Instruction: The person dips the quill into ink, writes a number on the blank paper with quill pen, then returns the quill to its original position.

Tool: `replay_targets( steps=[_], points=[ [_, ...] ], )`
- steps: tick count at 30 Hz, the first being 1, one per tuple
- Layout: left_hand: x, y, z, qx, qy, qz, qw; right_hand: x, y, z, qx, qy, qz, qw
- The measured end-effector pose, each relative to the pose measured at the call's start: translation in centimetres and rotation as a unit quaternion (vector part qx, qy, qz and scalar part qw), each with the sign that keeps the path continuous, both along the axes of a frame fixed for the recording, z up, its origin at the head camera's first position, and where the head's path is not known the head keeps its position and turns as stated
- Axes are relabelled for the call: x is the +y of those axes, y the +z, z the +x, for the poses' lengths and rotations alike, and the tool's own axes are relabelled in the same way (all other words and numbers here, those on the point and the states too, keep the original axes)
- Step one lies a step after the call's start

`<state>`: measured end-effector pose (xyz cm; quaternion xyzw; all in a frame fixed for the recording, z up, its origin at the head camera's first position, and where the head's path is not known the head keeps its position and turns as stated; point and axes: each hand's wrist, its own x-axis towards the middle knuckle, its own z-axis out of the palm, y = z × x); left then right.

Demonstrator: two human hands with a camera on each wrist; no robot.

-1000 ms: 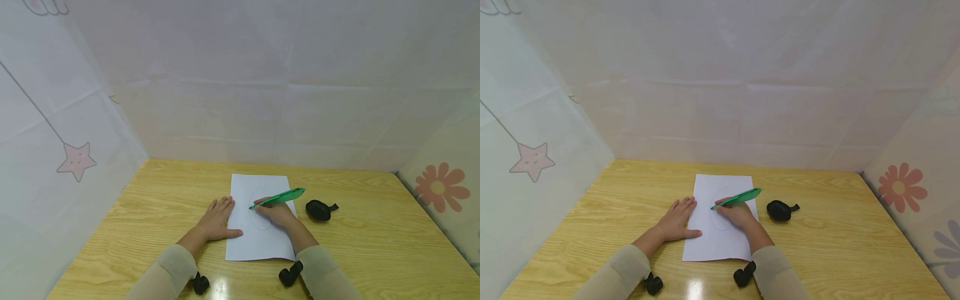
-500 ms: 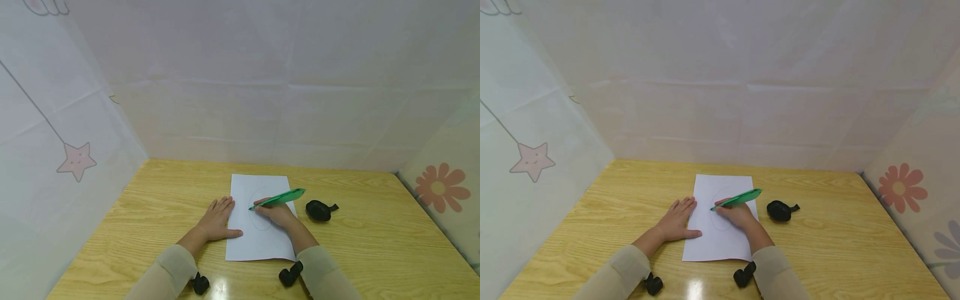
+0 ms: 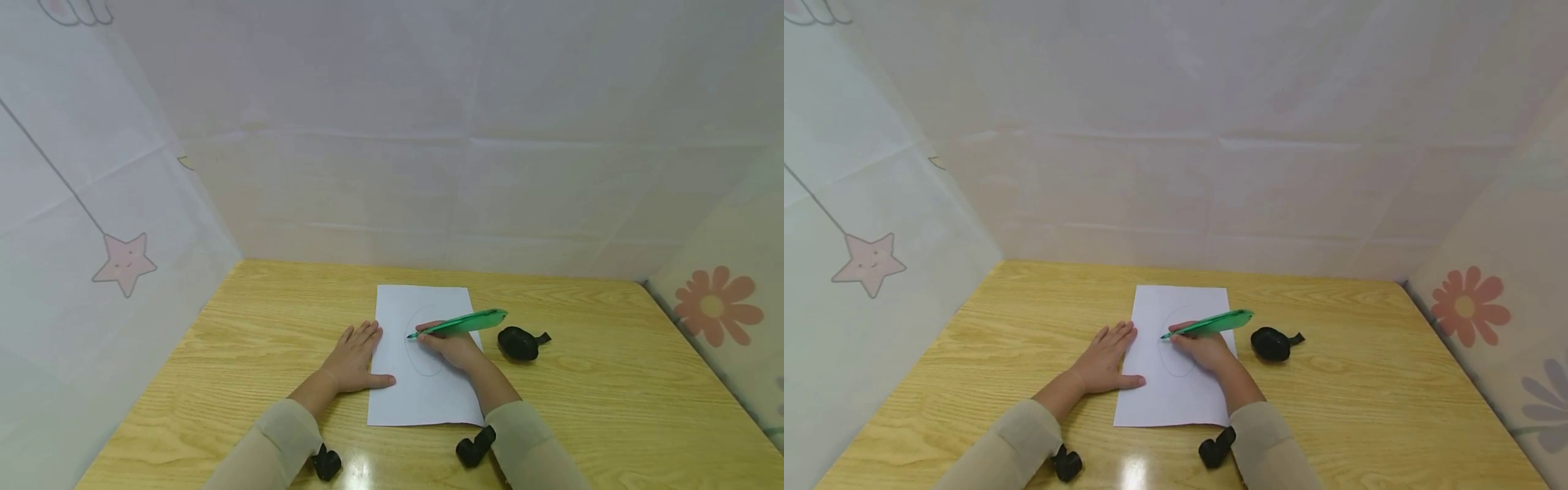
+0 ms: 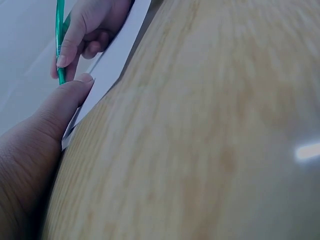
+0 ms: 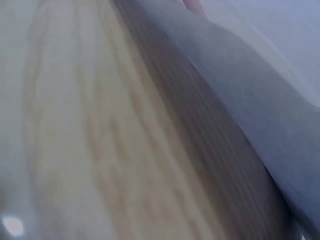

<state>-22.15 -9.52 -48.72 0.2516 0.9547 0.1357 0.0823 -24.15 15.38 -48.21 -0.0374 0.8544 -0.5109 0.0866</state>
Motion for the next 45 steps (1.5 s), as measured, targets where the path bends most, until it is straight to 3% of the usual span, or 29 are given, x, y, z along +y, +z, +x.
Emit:
replay_targets(
  steps=[7,30,39,45],
  points=[
    [-0.1,0.2,0.0,0.003,0.002,0.001,1.0000,1.3,0.9,0.2,-0.026,-0.037,-0.002,0.999],
    [0.1,0.2,0.2,-0.001,-0.005,0.008,0.9999,6.9,4.0,3.0,-0.008,-0.072,0.004,0.997],
    [0.0,0.1,0.1,-0.001,-0.005,0.010,0.9999,9.7,4.3,4.0,0.041,-0.077,0.028,0.996],
    [0.2,0.2,0.2,-0.006,-0.004,0.005,1.0000,11.7,4.5,5.0,0.046,-0.073,0.053,0.995]
  ],
)
